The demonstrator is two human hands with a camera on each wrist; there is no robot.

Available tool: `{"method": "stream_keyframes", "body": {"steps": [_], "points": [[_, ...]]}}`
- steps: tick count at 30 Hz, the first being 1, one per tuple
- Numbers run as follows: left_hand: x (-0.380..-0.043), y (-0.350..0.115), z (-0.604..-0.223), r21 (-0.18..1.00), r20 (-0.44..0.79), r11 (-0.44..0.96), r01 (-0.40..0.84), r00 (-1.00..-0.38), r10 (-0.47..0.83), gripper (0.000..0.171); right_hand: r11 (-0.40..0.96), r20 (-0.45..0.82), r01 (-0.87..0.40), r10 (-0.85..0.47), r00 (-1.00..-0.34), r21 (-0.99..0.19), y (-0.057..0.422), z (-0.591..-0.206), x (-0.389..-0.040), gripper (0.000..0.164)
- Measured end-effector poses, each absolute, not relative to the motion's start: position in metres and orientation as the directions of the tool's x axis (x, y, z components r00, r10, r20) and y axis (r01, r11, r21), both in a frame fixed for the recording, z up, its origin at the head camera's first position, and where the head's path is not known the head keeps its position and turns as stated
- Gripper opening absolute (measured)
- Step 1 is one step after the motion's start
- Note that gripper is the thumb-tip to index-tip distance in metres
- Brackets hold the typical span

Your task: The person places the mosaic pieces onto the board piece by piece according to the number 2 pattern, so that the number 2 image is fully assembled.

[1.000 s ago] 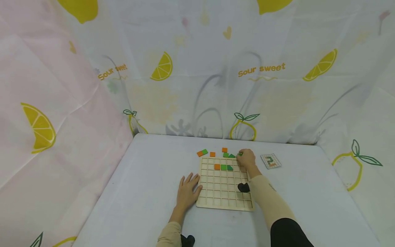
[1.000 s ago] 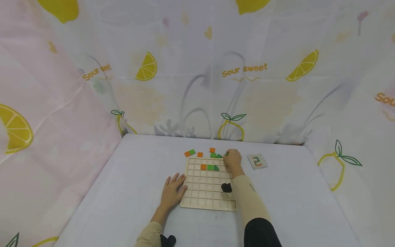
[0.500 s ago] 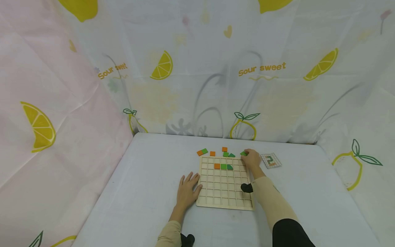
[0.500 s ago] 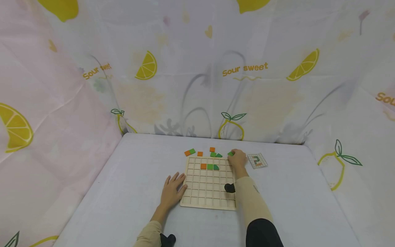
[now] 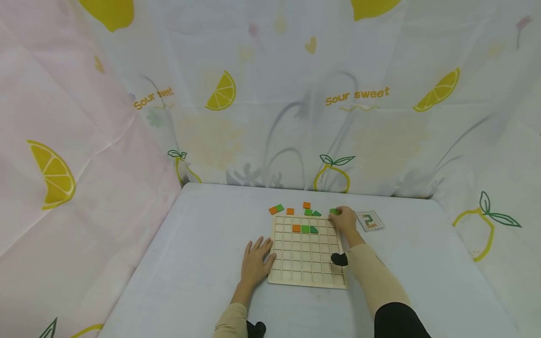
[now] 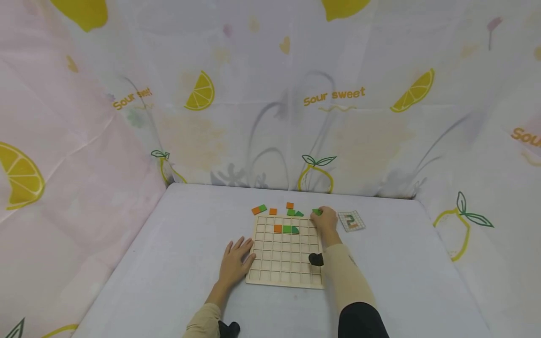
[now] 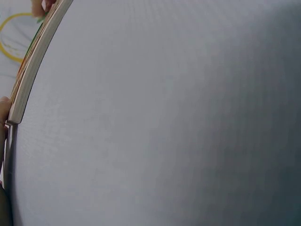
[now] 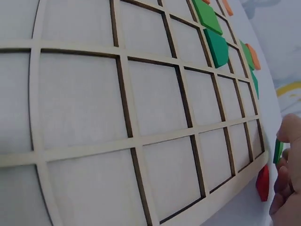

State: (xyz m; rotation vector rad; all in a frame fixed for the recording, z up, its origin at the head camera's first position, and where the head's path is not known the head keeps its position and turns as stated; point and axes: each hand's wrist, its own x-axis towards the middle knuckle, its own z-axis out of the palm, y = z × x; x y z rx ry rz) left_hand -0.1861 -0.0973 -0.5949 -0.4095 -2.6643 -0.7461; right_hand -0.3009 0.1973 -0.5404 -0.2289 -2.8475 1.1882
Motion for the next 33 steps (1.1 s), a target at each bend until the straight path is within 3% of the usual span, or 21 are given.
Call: {"method": "stream_keyframes", "body": {"steps": [4,12,18,25,33], "points": [[-0.186,-0.098,-0.595,0.455,0.385,0.816,0.356,-0.905,0.18,0.042,0.589,0.063,0.023,0.126,-0.99,-0.808,0.193,-0.541,-0.293,0.036],[-0.185,-0.098,-0.591,0.445,0.398,0.817,0.366,-0.898,0.186,0.041,0.575,0.228,-0.218,-0.056,-0.972,-0.788,0.178,-0.552,-0.26,0.027],[-0.185,-0.096,-0.592,0.445,0.4,0.818,0.365,-0.898,0.184,0.041,0.64,0.313,-0.334,-0.152,-0.938,-0.692,0.167,-0.564,-0.247,0.026],[-0.185,-0.097,-0.595,0.431,0.415,0.824,0.368,-0.892,0.181,0.041,0.732,0.316,-0.379,-0.231,-0.92,-0.567,0.157,-0.564,-0.236,0.029],[-0.185,-0.097,-0.594,0.438,0.405,0.822,0.364,-0.896,0.181,0.041,0.736,0.542,-0.547,-0.293,-0.788,-0.398,0.157,-0.575,-0.229,0.02]]}}
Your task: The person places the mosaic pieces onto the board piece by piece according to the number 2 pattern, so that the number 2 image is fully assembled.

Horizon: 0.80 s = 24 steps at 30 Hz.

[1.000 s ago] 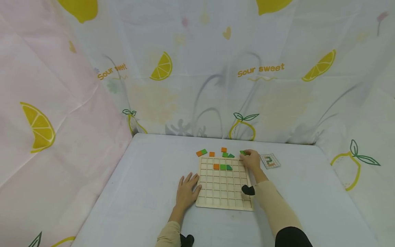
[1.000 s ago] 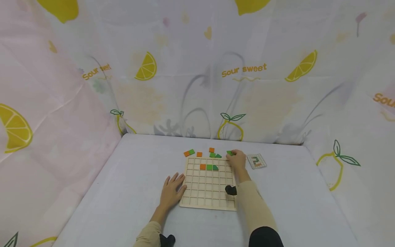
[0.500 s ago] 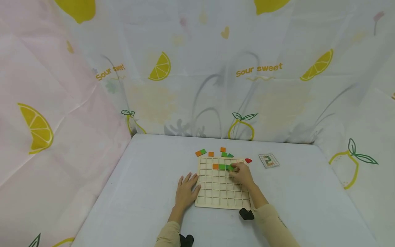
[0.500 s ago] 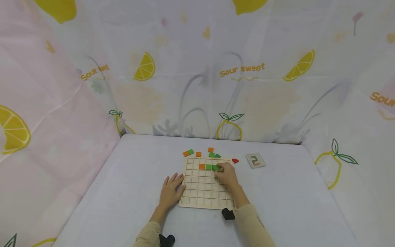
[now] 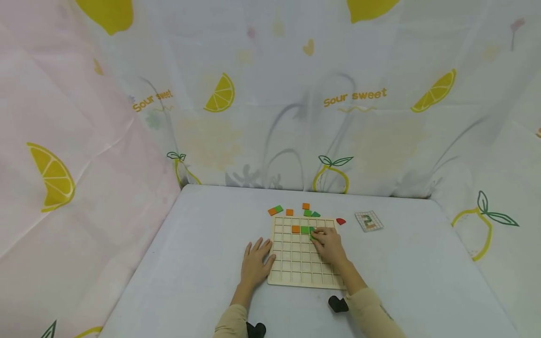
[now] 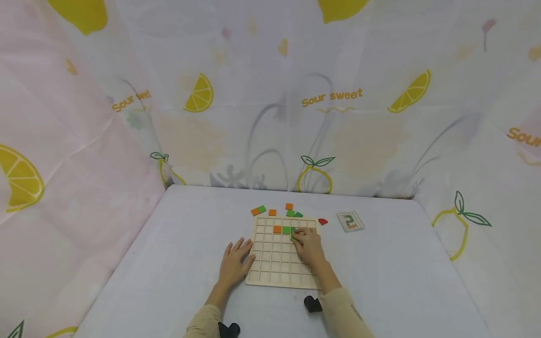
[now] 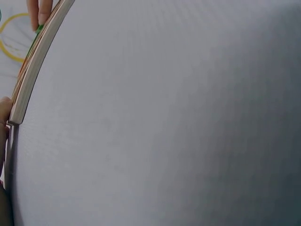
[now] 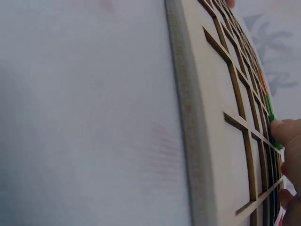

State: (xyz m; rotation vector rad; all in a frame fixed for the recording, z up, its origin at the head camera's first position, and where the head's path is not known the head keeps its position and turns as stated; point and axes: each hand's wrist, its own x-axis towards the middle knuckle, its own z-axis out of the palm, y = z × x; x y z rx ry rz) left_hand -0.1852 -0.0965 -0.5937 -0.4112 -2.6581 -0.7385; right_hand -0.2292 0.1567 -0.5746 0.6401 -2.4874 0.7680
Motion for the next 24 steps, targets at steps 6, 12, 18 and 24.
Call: {"method": "stream_keyframes", "body": {"steps": [6,12,18,24], "points": [[-0.184,-0.096,-0.594,0.437,0.402,0.825,0.358,-0.898,0.177,0.041,0.721,0.567,-0.533,-0.235,-0.79,-0.444,0.154,-0.582,-0.225,0.02],[-0.185,-0.097,-0.594,0.428,0.408,0.828,0.362,-0.895,0.181,0.041,0.689,0.636,-0.597,-0.252,-0.729,-0.412,0.156,-0.583,-0.225,0.023],[-0.185,-0.098,-0.593,0.433,0.413,0.826,0.361,-0.894,0.175,0.041,0.693,0.651,-0.598,-0.242,-0.719,-0.403,0.153,-0.588,-0.23,0.021],[-0.185,-0.097,-0.595,0.436,0.416,0.822,0.368,-0.892,0.178,0.042,0.728,0.66,-0.535,-0.153,-0.735,-0.428,0.145,-0.591,-0.23,0.015]]}}
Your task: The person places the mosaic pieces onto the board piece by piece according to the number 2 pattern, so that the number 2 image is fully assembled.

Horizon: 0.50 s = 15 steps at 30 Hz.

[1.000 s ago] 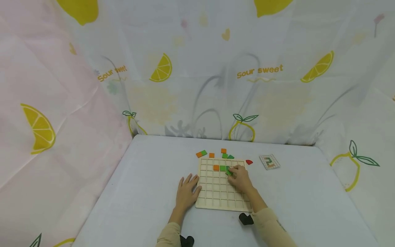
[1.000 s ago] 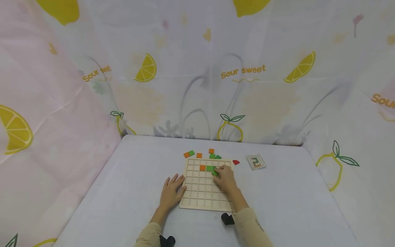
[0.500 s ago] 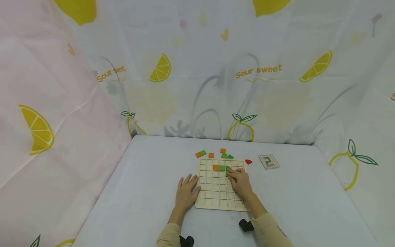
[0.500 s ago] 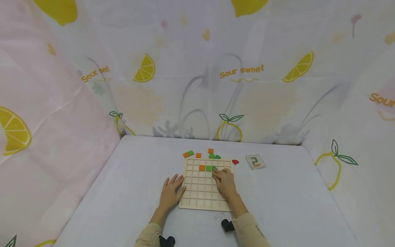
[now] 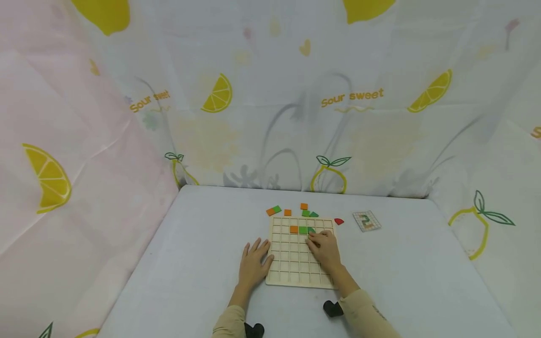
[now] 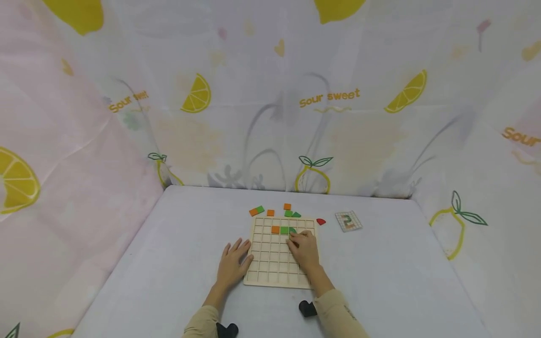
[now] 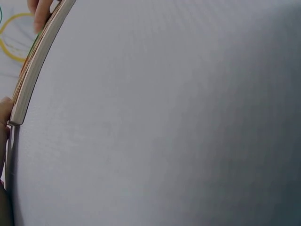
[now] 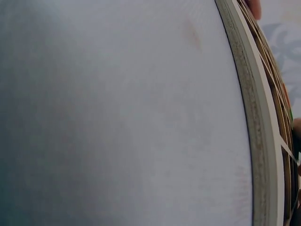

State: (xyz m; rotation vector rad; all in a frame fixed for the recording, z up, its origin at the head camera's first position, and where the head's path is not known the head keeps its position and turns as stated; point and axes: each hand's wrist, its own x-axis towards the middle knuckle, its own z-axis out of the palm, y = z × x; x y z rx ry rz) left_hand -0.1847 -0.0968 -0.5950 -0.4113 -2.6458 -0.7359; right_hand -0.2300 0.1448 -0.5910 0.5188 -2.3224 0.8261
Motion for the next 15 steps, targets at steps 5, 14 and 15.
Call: {"method": "stream_keyframes", "body": {"steps": [5,14,15], "points": [[-0.184,-0.097,-0.596,0.441,0.417,0.818,0.369,-0.891,0.177,0.041,0.708,0.67,-0.536,-0.121,-0.733,-0.459,0.145,-0.591,-0.227,0.015],[-0.184,-0.097,-0.596,0.451,0.408,0.814,0.367,-0.895,0.178,0.041,0.608,0.558,-0.467,-0.047,-0.829,-0.642,0.154,-0.585,-0.229,0.021],[-0.184,-0.098,-0.596,0.452,0.409,0.813,0.367,-0.895,0.177,0.041,0.608,0.538,-0.447,-0.038,-0.842,-0.656,0.154,-0.584,-0.229,0.022]]}}
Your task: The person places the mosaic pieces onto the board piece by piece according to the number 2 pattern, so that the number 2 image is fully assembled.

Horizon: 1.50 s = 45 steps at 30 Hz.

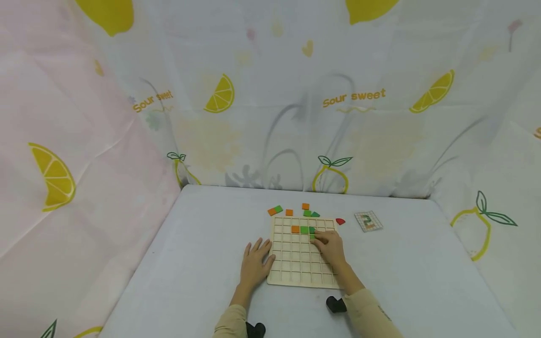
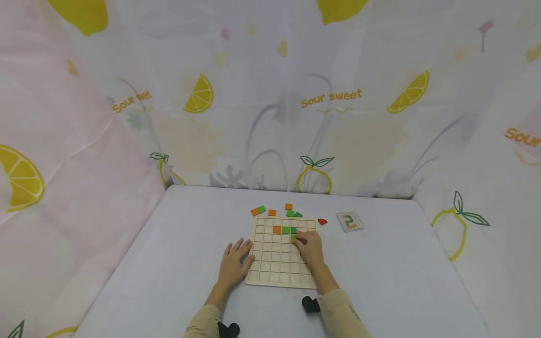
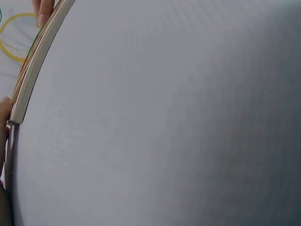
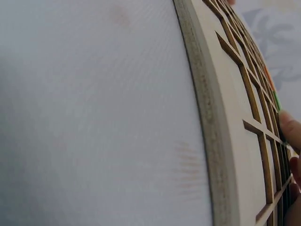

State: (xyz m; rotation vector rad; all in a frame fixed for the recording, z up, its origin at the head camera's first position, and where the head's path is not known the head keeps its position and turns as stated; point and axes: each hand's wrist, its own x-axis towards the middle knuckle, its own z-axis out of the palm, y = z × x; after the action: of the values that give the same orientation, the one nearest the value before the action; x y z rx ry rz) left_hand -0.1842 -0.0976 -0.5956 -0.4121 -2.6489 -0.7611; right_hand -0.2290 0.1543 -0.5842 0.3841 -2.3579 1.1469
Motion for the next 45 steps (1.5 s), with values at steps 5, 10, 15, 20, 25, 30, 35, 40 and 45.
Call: {"method": "stream_keyframes", "body": {"steps": [5,10,15,20,25,30,35,40,45], "points": [[-0.185,-0.098,-0.596,0.443,0.406,0.819,0.364,-0.896,0.178,0.041,0.588,0.474,-0.41,-0.05,-0.879,-0.697,0.156,-0.579,-0.23,0.027],[-0.183,-0.097,-0.594,0.441,0.402,0.82,0.365,-0.897,0.183,0.04,0.524,0.41,-0.348,0.002,-0.912,-0.777,0.155,-0.573,-0.234,0.03],[-0.182,-0.097,-0.595,0.442,0.405,0.819,0.366,-0.896,0.182,0.04,0.552,0.5,-0.398,0.041,-0.865,-0.733,0.148,-0.572,-0.251,0.027],[-0.182,-0.096,-0.598,0.43,0.425,0.821,0.375,-0.886,0.183,0.04,0.589,0.561,-0.448,0.01,-0.828,-0.672,0.132,-0.573,-0.268,0.023],[-0.182,-0.096,-0.596,0.431,0.422,0.82,0.376,-0.888,0.185,0.041,0.61,0.493,-0.417,-0.05,-0.869,-0.674,0.11,-0.566,-0.278,0.023],[-0.183,-0.095,-0.594,0.436,0.401,0.821,0.368,-0.896,0.189,0.041,0.653,0.468,-0.415,-0.103,-0.877,-0.634,0.095,-0.555,-0.283,0.023],[-0.184,-0.094,-0.594,0.434,0.41,0.819,0.374,-0.892,0.19,0.041,0.689,0.432,-0.368,-0.088,-0.897,-0.624,0.102,-0.551,-0.285,0.023],[-0.185,-0.096,-0.593,0.433,0.404,0.826,0.362,-0.897,0.181,0.041,0.723,0.41,-0.3,-0.025,-0.912,-0.623,0.124,-0.555,-0.288,0.023],[-0.184,-0.097,-0.592,0.439,0.398,0.826,0.354,-0.901,0.174,0.041,0.768,0.413,-0.265,-0.001,-0.911,-0.583,0.15,-0.557,-0.294,0.024]]}}
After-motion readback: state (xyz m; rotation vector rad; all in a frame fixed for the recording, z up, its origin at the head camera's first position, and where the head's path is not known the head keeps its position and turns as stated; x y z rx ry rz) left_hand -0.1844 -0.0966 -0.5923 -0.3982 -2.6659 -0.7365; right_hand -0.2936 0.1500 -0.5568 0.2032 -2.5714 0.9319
